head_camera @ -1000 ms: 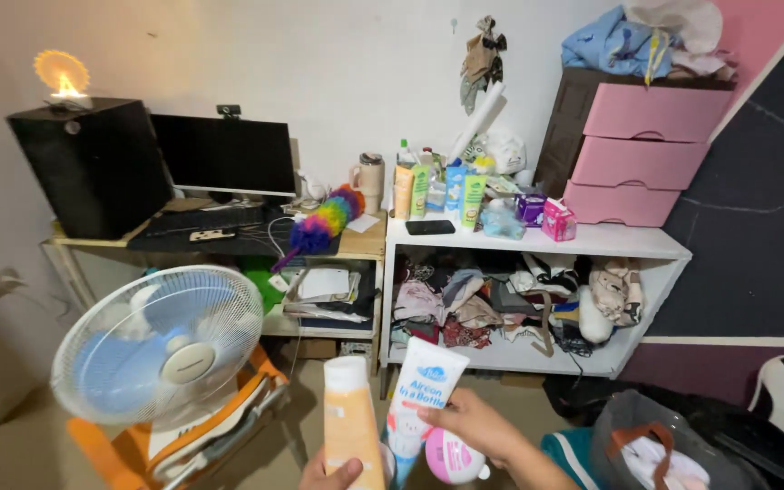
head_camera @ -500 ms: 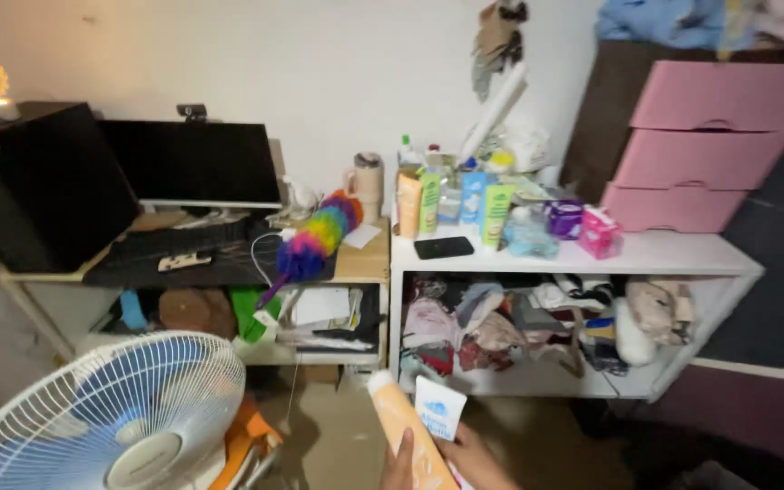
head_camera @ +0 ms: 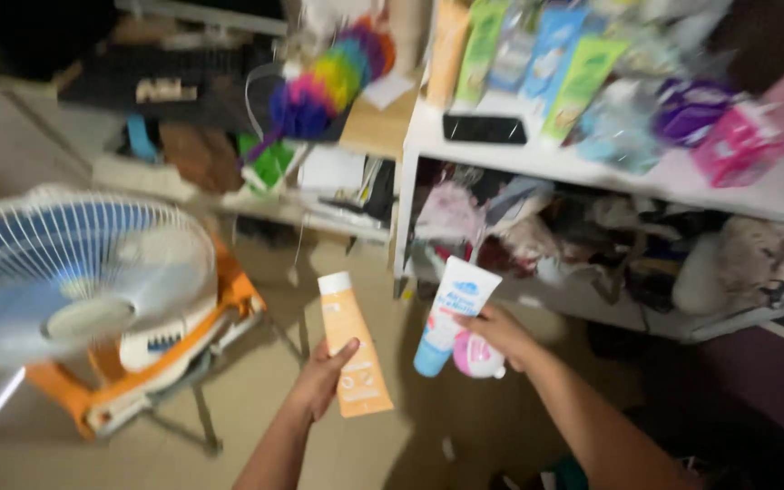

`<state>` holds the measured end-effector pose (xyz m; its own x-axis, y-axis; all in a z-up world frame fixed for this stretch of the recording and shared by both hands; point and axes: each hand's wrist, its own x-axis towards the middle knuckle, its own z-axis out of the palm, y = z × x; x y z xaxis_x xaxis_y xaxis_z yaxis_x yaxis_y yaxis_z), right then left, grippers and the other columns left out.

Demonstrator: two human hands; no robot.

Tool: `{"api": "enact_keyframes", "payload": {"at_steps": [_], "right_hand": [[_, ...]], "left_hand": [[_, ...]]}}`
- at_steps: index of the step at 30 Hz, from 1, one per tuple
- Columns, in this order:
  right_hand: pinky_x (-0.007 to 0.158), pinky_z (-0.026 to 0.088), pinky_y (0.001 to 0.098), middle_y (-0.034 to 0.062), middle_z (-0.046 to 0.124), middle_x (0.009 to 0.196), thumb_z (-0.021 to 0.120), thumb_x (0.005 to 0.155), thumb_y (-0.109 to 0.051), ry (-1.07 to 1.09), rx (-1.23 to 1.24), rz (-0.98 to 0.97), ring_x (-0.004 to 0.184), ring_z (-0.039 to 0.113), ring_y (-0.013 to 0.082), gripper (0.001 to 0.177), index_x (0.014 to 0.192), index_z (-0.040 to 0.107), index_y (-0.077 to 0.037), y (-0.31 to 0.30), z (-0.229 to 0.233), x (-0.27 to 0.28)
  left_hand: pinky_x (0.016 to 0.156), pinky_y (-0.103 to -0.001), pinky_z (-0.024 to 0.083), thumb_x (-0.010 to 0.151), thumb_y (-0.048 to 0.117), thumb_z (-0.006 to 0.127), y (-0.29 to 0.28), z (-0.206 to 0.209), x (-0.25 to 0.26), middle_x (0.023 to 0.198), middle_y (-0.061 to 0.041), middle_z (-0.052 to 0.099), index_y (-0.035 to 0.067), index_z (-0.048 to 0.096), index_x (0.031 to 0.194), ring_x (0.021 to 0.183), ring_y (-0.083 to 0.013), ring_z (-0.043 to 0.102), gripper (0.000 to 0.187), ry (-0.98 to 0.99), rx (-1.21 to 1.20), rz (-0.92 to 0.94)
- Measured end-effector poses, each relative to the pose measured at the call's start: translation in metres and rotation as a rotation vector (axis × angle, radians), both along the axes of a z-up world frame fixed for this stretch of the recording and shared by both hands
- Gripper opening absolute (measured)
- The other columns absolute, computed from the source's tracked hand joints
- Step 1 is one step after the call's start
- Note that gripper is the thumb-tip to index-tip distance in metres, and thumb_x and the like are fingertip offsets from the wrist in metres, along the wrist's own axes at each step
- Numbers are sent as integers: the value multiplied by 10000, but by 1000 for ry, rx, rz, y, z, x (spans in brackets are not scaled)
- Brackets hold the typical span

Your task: Organizing and rearranging various toiletries, lotions, and baby products on a desk and bed.

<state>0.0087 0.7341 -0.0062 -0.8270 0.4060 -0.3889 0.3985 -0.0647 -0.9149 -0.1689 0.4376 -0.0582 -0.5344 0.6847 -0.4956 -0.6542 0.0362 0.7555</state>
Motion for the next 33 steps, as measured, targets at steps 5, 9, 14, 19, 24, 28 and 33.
{"api": "enact_keyframes", "payload": {"at_steps": [5,9,14,19,24,28,33], "right_hand": [[912,576,382,68,759,1195,696,919,-273,-154,-56,0,1046,721,198,412,1278,688,-71,36,-68,16],[930,567,361,66,761,1217,722,912,-274,-208,-151,20,1065,722,186,433,1291,696,-67,35,-113,22],[922,587,387,88,755,1213,725,894,-241,-110,-387,10,1063,726,221,449,1303,671,-62,10,-113,12],[932,594,430,143,708,1272,722,918,-266,65,-560,-75,1114,694,272,561,1397,575,-14,-6,-100,18],[991,534,512,88,556,1412,751,867,-320,-223,-303,-295,1273,551,275,802,1555,361,-192,-36,-145,40],[1015,493,568,62,448,1478,796,843,-307,-341,-109,-362,1332,460,288,911,1597,289,-247,-34,-260,29],[1002,508,555,84,475,1455,799,823,-280,-158,-5,-287,1300,489,295,900,1581,317,-227,-29,-442,-44]], "left_hand": [[887,-398,588,914,280,724,-4,-26,31,1114,-51,721,73,606,1287,995,-184,705,443,4,-35,27],[969,-388,551,883,273,747,30,-37,50,1204,-63,712,82,584,1358,1096,-193,688,537,-8,0,-176],[1084,-359,469,796,264,819,77,-32,50,1342,-56,668,115,559,1400,1250,-172,621,674,70,10,-570],[1011,-355,523,793,272,846,84,-19,34,1251,-75,698,39,677,1300,1153,-185,669,584,224,-14,-688],[907,-347,571,842,213,807,56,-45,1,1127,-66,752,33,680,1284,1010,-152,708,494,273,72,-468],[834,-360,595,838,162,800,24,-69,-36,1087,-78,749,29,678,1266,939,-164,718,464,383,110,-225],[913,-343,563,833,127,834,3,-151,-101,1190,-85,665,-3,690,1265,1067,-174,666,474,774,190,-26]]}}
